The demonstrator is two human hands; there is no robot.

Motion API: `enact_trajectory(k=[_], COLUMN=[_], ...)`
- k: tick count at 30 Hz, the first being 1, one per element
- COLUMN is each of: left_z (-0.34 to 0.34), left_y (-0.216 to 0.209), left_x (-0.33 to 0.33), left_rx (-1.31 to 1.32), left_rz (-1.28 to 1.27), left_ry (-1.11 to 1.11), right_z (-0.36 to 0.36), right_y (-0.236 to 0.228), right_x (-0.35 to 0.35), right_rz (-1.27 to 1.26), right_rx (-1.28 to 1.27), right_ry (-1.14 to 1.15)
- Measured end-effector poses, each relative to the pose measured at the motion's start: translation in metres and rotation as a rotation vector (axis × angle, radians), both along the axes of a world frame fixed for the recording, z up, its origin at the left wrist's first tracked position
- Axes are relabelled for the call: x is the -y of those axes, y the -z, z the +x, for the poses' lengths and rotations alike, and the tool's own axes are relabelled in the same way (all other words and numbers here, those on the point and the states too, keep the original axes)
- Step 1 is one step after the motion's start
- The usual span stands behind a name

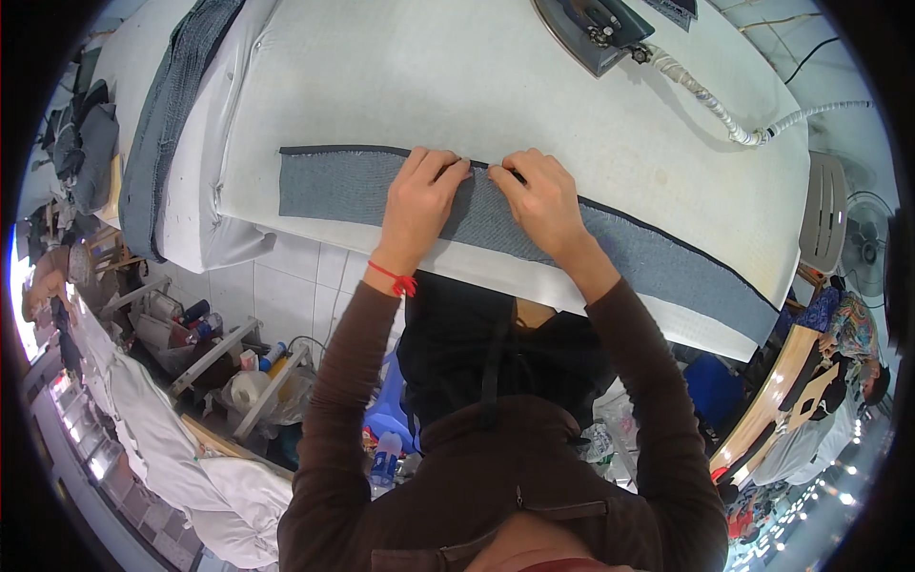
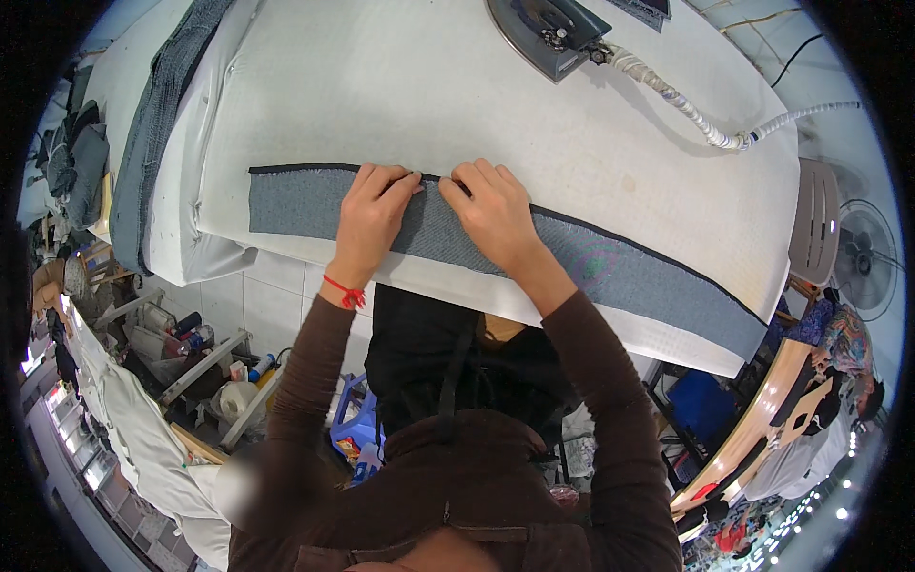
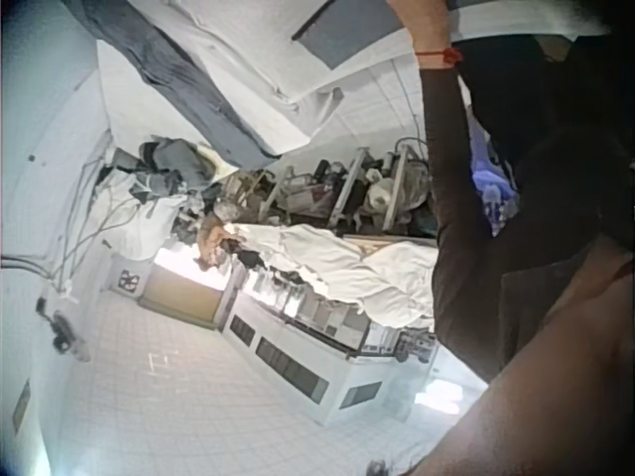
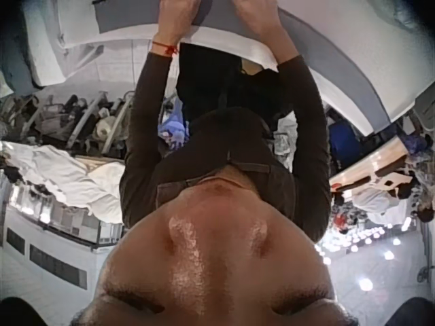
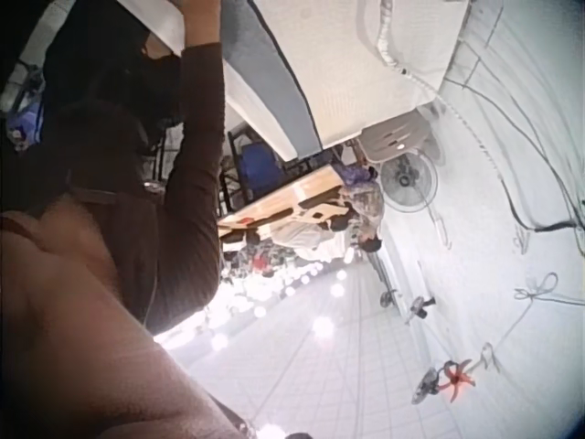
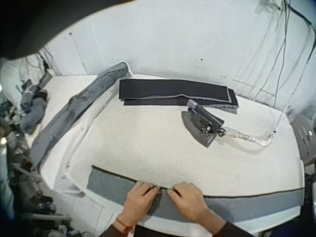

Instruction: The person irons several long strips of dark and light grey fabric on a white ironing board. They repeatedly fold the edges of the fabric strips and press them with a steam iron to create crisp seams. The person handles the fabric pieces one at a time, adjusting their position and smoothing them out before ironing.

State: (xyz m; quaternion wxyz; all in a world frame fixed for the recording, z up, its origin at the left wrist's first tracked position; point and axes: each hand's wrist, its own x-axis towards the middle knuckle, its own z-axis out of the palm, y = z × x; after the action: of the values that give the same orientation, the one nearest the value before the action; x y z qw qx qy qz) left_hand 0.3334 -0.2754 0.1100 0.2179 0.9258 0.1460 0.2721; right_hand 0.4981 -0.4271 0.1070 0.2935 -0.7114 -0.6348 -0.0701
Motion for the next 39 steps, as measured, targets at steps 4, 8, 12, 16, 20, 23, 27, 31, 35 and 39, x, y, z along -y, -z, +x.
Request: enact_trajectory(k=[4, 8, 12, 16, 20, 23, 27, 31, 35, 39], left_z=[0.002, 0.007, 0.009, 0.006, 0.007, 0.009, 0.012, 0.014, 0.013, 0.014], left_y=[-0.005, -0.010, -0.003, 0.002, 0.004, 0.004, 0.004, 0.003, 0.004, 0.005], left_x=[-0.028, -0.039, -0.035, -0.034, -0.036, -0.036, -0.035, -0.031, -0.032, -0.035], left_rx=[-0.041, -0.089, -0.072, -0.056, -0.047, -0.064, -0.112, -0.196, -0.206, -0.120], left_rz=[0.167, 0.288, 0.403, 0.377, 0.352, 0.371, 0.406, 0.423, 0.434, 0.408], left_ry=[0.224, 0.318, 0.299, 0.276, 0.293, 0.286, 0.261, 0.229, 0.220, 0.247], right_z=[0.006, 0.004, 0.001, 0.000, 0.002, 0.002, 0.000, -0.003, -0.003, -0.002], right_y=[0.004, 0.006, 0.007, 0.007, 0.012, 0.013, 0.008, 0.006, 0.007, 0.010], right_x=[-0.004, -0.011, -0.012, -0.009, -0.009, -0.010, -0.011, -0.012, -0.013, -0.018], right_rz=[-0.058, -0.048, -0.052, -0.068, -0.065, -0.087, -0.088, -0.051, -0.062, -0.096], right_rx=[0.122, 0.038, -0.005, -0.015, -0.042, -0.052, -0.081, -0.110, -0.133, -0.075], right_ry=[-0.039, 0.025, 0.061, 0.060, 0.075, 0.088, 0.069, 0.057, 0.080, 0.105])
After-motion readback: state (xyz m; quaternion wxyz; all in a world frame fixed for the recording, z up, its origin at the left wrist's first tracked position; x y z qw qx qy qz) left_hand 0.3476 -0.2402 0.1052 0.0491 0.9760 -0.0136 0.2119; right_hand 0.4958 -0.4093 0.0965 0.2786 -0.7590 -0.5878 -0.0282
